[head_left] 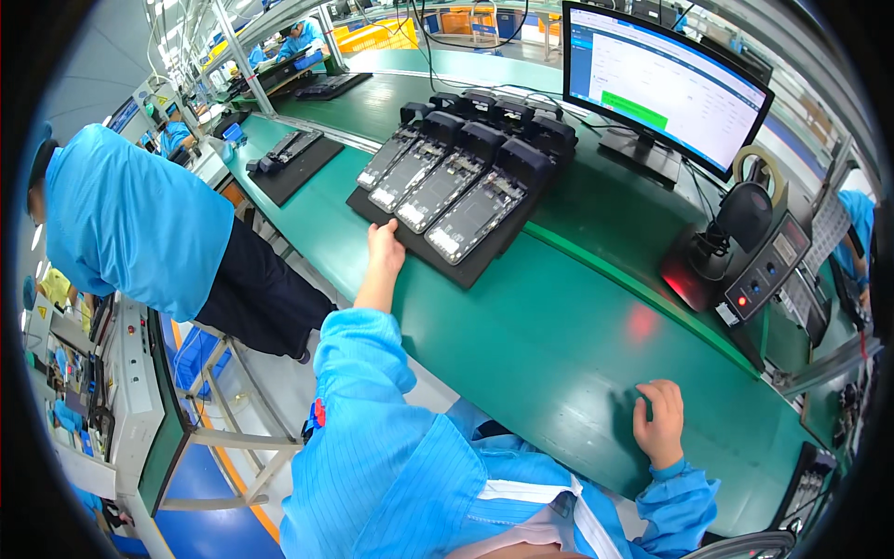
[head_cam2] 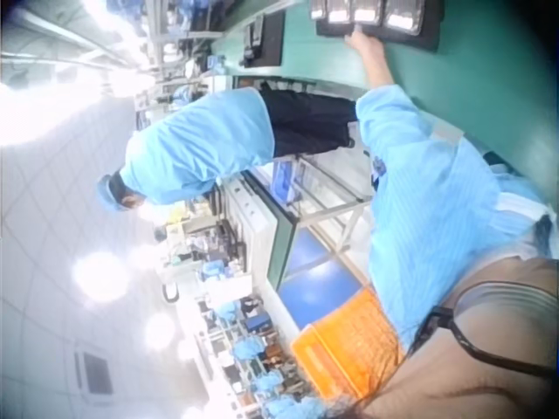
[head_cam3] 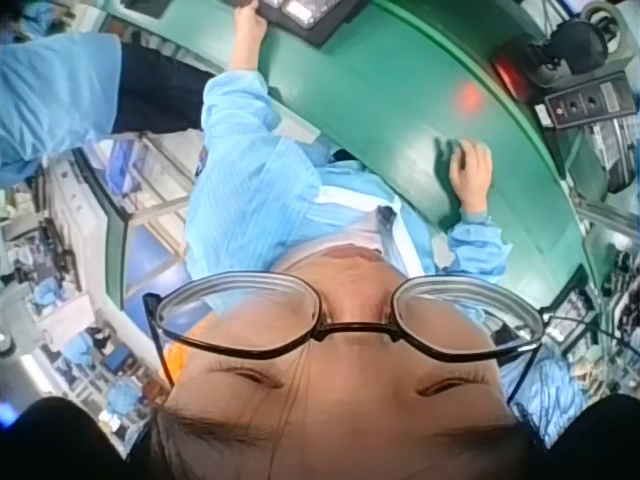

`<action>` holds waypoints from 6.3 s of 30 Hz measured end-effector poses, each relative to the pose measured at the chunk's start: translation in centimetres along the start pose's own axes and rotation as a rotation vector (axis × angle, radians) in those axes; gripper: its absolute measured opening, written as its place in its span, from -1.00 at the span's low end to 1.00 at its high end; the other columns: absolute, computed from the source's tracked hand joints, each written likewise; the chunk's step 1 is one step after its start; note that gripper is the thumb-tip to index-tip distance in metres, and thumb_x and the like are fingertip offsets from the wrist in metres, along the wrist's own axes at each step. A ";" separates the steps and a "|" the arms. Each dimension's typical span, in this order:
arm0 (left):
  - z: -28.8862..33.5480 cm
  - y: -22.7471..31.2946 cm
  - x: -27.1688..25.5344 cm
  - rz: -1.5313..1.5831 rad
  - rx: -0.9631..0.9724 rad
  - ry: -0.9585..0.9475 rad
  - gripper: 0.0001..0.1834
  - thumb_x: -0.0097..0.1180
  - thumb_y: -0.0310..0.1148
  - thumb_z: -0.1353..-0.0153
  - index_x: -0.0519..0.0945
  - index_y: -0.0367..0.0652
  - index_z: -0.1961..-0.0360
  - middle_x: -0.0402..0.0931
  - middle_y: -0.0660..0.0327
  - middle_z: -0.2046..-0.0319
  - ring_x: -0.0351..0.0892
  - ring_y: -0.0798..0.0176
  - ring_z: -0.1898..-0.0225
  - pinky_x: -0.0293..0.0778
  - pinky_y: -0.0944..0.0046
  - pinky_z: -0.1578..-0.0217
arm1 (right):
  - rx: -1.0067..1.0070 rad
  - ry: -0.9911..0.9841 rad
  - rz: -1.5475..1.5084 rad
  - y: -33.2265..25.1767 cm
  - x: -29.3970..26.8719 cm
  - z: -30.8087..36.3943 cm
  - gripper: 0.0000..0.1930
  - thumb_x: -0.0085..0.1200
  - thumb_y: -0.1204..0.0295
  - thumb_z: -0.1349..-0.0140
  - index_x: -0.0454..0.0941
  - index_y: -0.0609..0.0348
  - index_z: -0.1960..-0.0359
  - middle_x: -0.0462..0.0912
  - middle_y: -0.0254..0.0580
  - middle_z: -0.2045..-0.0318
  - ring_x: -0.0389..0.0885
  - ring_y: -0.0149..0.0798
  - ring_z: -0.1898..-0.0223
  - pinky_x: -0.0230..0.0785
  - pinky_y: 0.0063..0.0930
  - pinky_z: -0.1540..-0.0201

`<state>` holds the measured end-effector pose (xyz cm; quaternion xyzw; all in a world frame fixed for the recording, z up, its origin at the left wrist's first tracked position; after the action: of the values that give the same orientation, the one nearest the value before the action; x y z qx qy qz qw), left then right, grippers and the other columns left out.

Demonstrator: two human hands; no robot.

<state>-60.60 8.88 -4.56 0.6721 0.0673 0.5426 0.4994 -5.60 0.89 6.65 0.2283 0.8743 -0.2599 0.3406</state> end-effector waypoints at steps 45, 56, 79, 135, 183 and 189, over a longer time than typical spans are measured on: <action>0.9 15.9 0.8 -0.119 0.195 -0.380 -0.59 -0.23 -0.41 -0.22 0.21 -0.16 -0.11 0.29 0.08 -0.02 0.34 0.12 0.00 0.30 0.16 0.01 | 0.633 0.229 -1.064 -4.4 20.6 -17.4 -0.51 0.19 0.45 0.16 0.21 0.37 0.22 0.51 0.01 0.33 0.52 -0.18 0.30 0.34 -0.40 0.22; 21.1 7.1 8.4 -0.298 -0.096 -0.811 -0.16 0.14 -0.57 0.16 -0.01 -0.39 -0.17 0.17 -0.01 -0.10 0.23 0.14 -0.10 0.22 0.24 -0.04 | 0.733 0.252 -1.057 4.1 1.4 -3.3 -0.44 0.14 0.60 0.16 0.19 0.33 0.05 0.46 -0.11 0.20 0.45 -0.32 0.19 0.30 -0.44 0.08; 29.6 -12.3 14.1 -1.336 0.140 -1.308 -0.35 0.04 -0.32 0.02 0.17 -0.35 -0.11 -0.15 0.02 -0.24 -0.27 -0.04 -0.27 -0.36 0.01 -0.19 | 0.990 0.387 -0.341 11.3 -7.5 14.3 -0.30 0.06 0.60 0.13 0.07 0.18 -0.14 0.23 -0.05 -0.06 0.18 -0.13 -0.13 -0.02 -0.30 -0.14; 39.2 -16.9 17.2 -1.103 -0.128 -1.603 -0.12 0.10 -0.41 0.06 -0.15 -0.27 -0.23 -0.50 -0.08 -0.25 -0.53 -0.10 -0.27 -0.32 0.01 -0.19 | 1.100 0.116 -0.307 18.2 -12.2 17.1 -0.35 -0.05 0.66 0.04 0.07 0.12 -0.17 0.15 -0.14 -0.16 0.09 -0.27 -0.19 0.12 -0.50 -0.06; 31.0 -17.6 34.9 0.107 -0.602 -0.830 -0.77 -0.14 -0.50 -0.13 0.35 -0.34 0.17 0.39 0.12 0.18 0.37 0.19 0.11 0.27 0.14 0.02 | 0.494 0.875 -1.327 13.8 -12.5 -4.3 -0.76 -0.19 0.37 -0.16 0.21 0.11 0.65 0.23 -0.39 0.70 0.11 -0.55 0.69 -0.09 -0.63 0.66; 30.9 -15.3 33.6 0.080 -0.554 -0.805 -0.75 -0.12 -0.53 -0.12 0.35 -0.26 0.13 0.39 0.14 0.18 0.38 0.20 0.11 0.28 0.14 0.04 | 0.423 0.698 -1.207 9.6 -13.3 -5.7 -0.86 -0.09 0.38 -0.09 0.27 0.12 0.52 0.32 -0.35 0.53 0.22 -0.52 0.51 0.06 -0.65 0.48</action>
<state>-15.57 19.22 8.98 0.6725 -0.3037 0.2558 0.6246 5.98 8.71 16.88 -0.1632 0.8366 -0.4780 -0.2121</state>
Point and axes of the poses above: each hand's wrist, its own z-axis away from the middle knuckle, its own x-axis out of the palm, y = z × x, the point moved 10 cm from there along -z, towards the middle knuckle
